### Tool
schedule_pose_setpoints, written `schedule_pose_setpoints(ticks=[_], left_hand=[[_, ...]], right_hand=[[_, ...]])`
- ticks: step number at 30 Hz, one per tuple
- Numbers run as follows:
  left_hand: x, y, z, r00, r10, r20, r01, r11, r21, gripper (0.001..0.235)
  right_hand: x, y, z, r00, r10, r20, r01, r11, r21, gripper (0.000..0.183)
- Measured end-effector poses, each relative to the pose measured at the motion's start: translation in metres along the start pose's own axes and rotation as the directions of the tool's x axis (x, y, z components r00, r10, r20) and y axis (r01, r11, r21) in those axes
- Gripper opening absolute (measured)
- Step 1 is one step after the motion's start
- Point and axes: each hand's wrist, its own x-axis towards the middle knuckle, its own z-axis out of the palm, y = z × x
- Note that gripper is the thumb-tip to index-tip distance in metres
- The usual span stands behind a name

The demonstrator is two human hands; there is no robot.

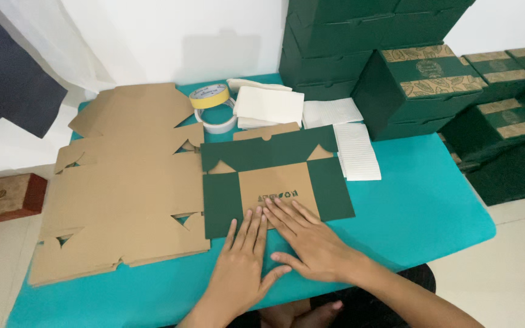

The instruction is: The person assembles a green cardboard box by folding the flat sheet along pre-cut lines and tucking the flaps into place. They then place a white tissue paper inside the box, close the lid, and set the finished box aside.

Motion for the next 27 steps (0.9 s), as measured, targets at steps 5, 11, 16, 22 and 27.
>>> schedule_pose_setpoints(ticks=[5,11,16,22,27], left_hand=[[-0.001,-0.002,-0.006,1.0,-0.02,0.006,0.02,0.996,-0.082,0.09],[0.0,-0.003,-0.005,0.997,-0.018,0.072,0.03,0.985,-0.17,0.083],[-0.002,-0.003,-0.004,0.997,-0.024,0.07,0.035,0.987,-0.157,0.08],[-0.002,-0.001,-0.002,0.997,-0.034,0.072,0.049,0.975,-0.215,0.078],[-0.003,0.001,0.002,0.999,-0.041,0.024,0.044,0.988,-0.151,0.077]], right_hand=[[-0.012,0.017,-0.001,0.998,0.04,-0.039,-0.042,0.998,-0.039,0.073],[-0.035,0.042,-0.006,0.984,0.163,-0.073,-0.173,0.973,-0.154,0.073],[-0.036,0.046,0.009,0.966,0.228,-0.123,-0.248,0.95,-0.19,0.072],[-0.035,0.049,0.022,0.939,0.28,-0.198,-0.324,0.912,-0.249,0.074],[-0.015,0.07,0.0,0.935,0.279,-0.217,-0.328,0.914,-0.239,0.067]])
